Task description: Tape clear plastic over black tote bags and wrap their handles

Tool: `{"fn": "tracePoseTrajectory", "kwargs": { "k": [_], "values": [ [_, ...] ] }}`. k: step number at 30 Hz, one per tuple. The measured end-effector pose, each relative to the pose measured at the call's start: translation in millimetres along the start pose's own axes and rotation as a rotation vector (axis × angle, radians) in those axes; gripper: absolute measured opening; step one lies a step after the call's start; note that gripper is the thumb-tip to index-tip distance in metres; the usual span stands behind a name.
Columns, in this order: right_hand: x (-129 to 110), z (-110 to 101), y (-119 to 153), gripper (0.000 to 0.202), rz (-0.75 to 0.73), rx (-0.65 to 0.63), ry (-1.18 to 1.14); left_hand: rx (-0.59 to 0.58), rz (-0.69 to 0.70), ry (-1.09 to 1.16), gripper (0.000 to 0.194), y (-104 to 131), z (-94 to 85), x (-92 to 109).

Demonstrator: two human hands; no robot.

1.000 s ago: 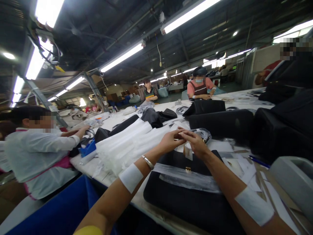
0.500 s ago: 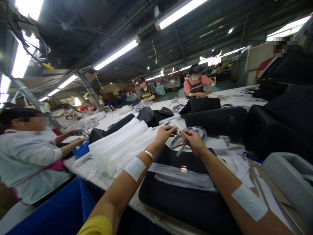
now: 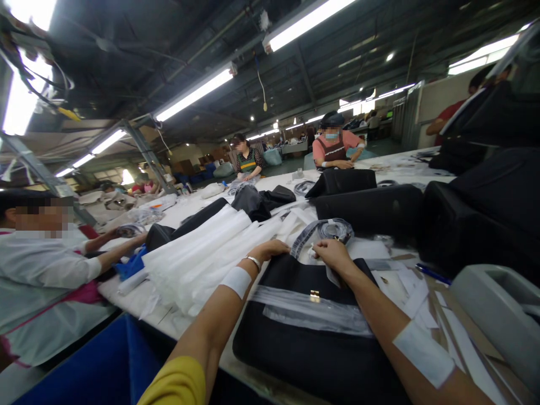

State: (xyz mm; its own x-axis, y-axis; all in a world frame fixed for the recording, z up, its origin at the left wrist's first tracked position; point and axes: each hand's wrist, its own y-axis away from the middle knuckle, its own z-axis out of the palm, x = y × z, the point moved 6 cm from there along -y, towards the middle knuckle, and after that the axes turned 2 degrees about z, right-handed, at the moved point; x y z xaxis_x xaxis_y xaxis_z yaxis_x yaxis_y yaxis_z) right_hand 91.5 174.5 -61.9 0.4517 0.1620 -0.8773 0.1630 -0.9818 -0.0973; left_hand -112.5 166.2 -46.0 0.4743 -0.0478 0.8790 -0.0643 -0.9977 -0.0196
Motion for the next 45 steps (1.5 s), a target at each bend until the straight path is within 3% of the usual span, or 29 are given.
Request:
{"fn": "tracePoseTrajectory", "kwargs": {
  "k": [4,10,14,19,26,28,32,34,39,42,45],
  "values": [
    [-0.8,6.9,-0.1,0.019,-0.020,-0.051,0.043,-0.280,-0.108,0.158,0.034,4.5,11.6,-0.4],
    [-6.5,12.2,2.4,0.020,-0.057,-0.077,-0.021,-0.410,-0.137,0.293,0.050,4.8,33.9,13.0],
    [-4.1,10.8,1.0,0.020,-0.058,-0.064,-0.120,-0.280,-0.184,0.227,0.040,0.9,34.6,8.3],
    [0.7,8.6,-0.9,0.020,-0.040,-0.039,-0.338,-0.091,-0.198,0.246,0.031,4.6,10.1,-3.3],
    [-13.5,23.6,8.1,0.022,0.009,-0.288,-0.748,0.071,-0.136,0.486,0.035,28.0,-25.4,-3.6],
    [-21.5,24.6,12.0,0.020,0.021,-0.384,-0.923,0.098,-0.095,0.553,0.037,34.9,-28.0,-0.2],
    [-36.1,23.1,19.5,0.044,0.002,-0.496,-1.173,0.103,0.004,0.704,0.056,42.4,-25.1,8.2],
    [-37.8,22.8,20.5,0.046,-0.024,-0.453,-1.150,0.081,0.063,0.726,0.064,42.4,-22.3,12.8],
    [-26.8,25.5,12.4,0.040,-0.048,-0.266,-0.923,-0.005,0.168,0.561,0.058,37.1,-15.5,23.7],
    [-22.0,19.5,6.7,0.039,-0.110,-0.144,-0.731,-0.012,0.229,0.475,0.063,36.0,-13.6,32.4],
    [-27.1,14.5,8.9,0.036,-0.212,-0.116,-0.499,0.003,0.269,0.456,0.067,37.7,-11.3,40.6]
  ]
}}
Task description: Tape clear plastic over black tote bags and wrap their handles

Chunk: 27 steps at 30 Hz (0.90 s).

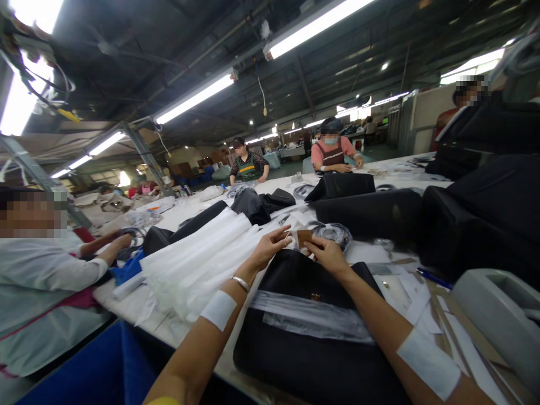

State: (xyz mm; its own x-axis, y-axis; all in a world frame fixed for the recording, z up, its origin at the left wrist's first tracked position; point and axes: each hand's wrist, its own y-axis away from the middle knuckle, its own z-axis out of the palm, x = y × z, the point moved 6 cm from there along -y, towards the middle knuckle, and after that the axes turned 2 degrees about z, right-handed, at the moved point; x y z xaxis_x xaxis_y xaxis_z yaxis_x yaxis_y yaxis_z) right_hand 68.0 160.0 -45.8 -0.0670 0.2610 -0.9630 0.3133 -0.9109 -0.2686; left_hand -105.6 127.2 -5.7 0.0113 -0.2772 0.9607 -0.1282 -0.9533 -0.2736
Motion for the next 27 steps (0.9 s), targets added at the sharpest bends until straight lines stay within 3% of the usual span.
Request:
{"fn": "tracePoseTrajectory", "kwargs": {
  "k": [5,10,12,17,19,21,24,27],
  "values": [
    [-19.9,9.9,9.0,0.030,-0.243,-0.055,0.384,-0.040,0.070,-0.068,0.067,1.2,17.6,5.8],
    [-18.5,12.1,8.2,0.026,-0.315,-0.028,0.434,-0.051,0.212,-0.532,0.047,1.4,30.4,21.0],
    [-13.5,5.2,5.0,0.027,-0.285,0.043,0.429,0.041,0.246,-0.633,0.048,-0.6,19.0,34.5],
    [-2.5,-13.7,-0.7,0.029,-0.222,0.197,0.470,0.456,0.219,-0.664,0.054,-0.9,-44.6,66.1],
    [-1.3,-16.2,-1.4,0.029,-0.228,0.205,0.470,0.514,0.168,-0.777,0.053,4.4,-58.2,67.0],
    [-3.4,-15.3,-0.8,0.028,-0.256,0.194,0.475,0.421,0.087,-1.061,0.046,11.4,-54.9,60.2],
    [-12.2,-9.0,3.8,0.026,-0.316,0.169,0.486,0.168,-0.039,-1.393,0.031,26.9,-33.6,43.1],
    [-28.5,5.1,14.6,0.028,-0.428,0.117,0.537,0.103,0.018,-1.489,0.022,41.1,-7.4,43.6]
  ]
}}
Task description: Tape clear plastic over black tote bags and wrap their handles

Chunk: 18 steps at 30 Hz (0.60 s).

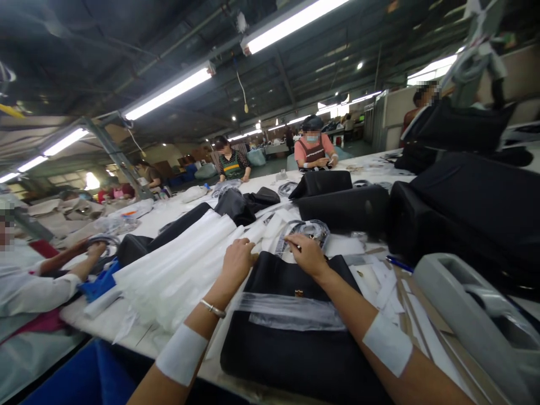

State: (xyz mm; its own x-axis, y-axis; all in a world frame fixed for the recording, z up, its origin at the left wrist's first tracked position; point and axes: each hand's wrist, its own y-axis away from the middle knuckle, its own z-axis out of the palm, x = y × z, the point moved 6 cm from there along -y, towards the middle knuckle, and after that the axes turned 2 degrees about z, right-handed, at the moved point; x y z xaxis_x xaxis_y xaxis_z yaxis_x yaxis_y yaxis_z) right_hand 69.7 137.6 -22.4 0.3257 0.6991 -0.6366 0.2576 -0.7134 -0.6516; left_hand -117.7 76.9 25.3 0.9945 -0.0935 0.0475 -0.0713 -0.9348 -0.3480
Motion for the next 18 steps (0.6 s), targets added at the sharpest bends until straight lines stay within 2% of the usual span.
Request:
{"fn": "tracePoseTrajectory", "kwargs": {
  "k": [3,6,8,10,12,15,18],
  "values": [
    [-29.6,6.1,6.0,0.036,-0.155,-0.085,0.058,0.051,0.137,0.048,0.034,11.9,1.0,29.6],
    [-48.3,12.7,11.1,0.039,-0.241,-0.185,0.068,-0.050,0.223,0.177,0.037,28.4,25.4,47.0],
    [-48.5,14.5,10.6,0.039,-0.224,-0.212,0.043,-0.137,0.206,0.189,0.042,40.7,49.8,46.9],
    [-39.1,12.4,6.3,0.037,-0.147,-0.184,0.007,-0.214,0.149,0.203,0.045,49.7,72.0,40.2],
    [-24.0,5.8,0.4,0.031,-0.031,-0.128,-0.030,-0.258,0.094,0.268,0.043,52.3,84.3,32.2],
    [-0.5,-12.7,-6.4,0.030,0.161,-0.103,-0.046,-0.254,0.053,0.452,0.038,46.3,80.0,21.7],
    [13.9,-44.9,-6.9,0.030,0.254,-0.179,0.047,-0.181,0.008,0.615,0.037,41.2,59.8,9.6]
  ]
}}
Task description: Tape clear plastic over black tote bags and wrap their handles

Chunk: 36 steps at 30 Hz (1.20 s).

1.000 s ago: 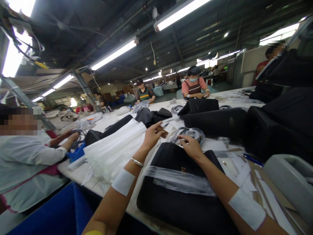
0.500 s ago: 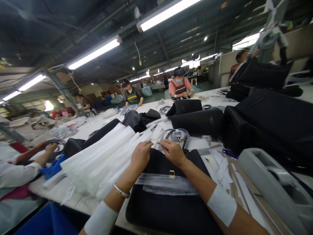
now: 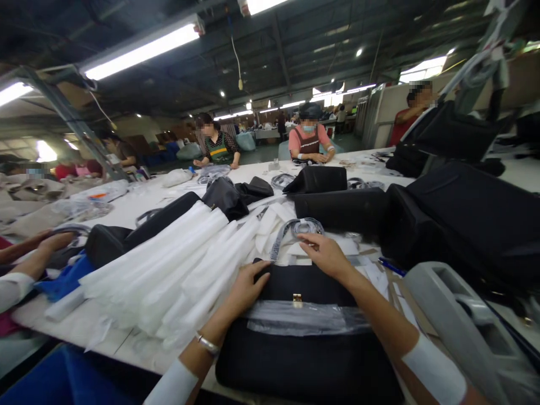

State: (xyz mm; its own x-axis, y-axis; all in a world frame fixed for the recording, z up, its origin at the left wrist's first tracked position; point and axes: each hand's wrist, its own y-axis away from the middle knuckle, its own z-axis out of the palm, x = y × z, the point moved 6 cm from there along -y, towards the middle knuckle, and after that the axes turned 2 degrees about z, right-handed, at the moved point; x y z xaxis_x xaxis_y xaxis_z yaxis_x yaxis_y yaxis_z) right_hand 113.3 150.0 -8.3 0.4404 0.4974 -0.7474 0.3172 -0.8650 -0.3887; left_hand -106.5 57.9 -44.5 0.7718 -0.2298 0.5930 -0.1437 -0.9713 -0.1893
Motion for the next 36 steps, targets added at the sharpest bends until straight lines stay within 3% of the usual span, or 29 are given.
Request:
{"fn": "tracePoseTrajectory", "kwargs": {
  "k": [4,7,10,13,17,19,23,26,29,32,36],
  "values": [
    [23.5,-52.3,25.3,0.032,0.094,-0.041,0.324,0.078,0.002,0.005,0.039,20.1,-20.2,2.7],
    [51.0,-71.8,63.4,0.043,0.270,-0.177,0.557,0.124,-0.044,-0.009,0.049,51.6,-22.0,-4.5],
    [70.7,-75.1,108.6,0.053,0.440,-0.295,0.602,0.134,-0.166,0.015,0.056,88.1,-18.5,-21.9],
    [69.4,-66.0,143.2,0.055,0.528,-0.392,0.442,0.102,-0.309,0.044,0.061,113.2,-16.5,-37.4],
    [51.1,-58.7,163.7,0.058,0.615,-0.375,0.277,0.074,-0.426,0.054,0.068,119.1,-18.0,-43.9],
    [44.0,-59.2,170.0,0.057,0.630,-0.336,0.240,0.066,-0.413,0.044,0.070,118.0,-18.2,-42.9],
    [42.3,-65.1,182.1,0.052,0.621,-0.384,0.273,0.050,-0.333,-0.012,0.065,118.7,-25.6,-32.8],
    [40.1,-85.4,166.7,0.050,0.536,-0.254,0.443,0.086,-0.231,-0.107,0.054,105.1,-41.3,-4.6],
    [24.6,-94.7,122.9,0.042,0.277,-0.125,0.534,0.016,-0.013,-0.101,0.039,66.4,-39.1,40.4],
    [19.2,-78.3,72.4,0.033,0.120,-0.193,0.582,-0.145,0.152,-0.073,0.032,15.4,-9.0,69.6],
    [41.4,-41.1,22.1,0.024,0.181,-0.397,0.671,-0.264,0.131,-0.162,0.025,-45.3,43.0,61.7]
  ]
}}
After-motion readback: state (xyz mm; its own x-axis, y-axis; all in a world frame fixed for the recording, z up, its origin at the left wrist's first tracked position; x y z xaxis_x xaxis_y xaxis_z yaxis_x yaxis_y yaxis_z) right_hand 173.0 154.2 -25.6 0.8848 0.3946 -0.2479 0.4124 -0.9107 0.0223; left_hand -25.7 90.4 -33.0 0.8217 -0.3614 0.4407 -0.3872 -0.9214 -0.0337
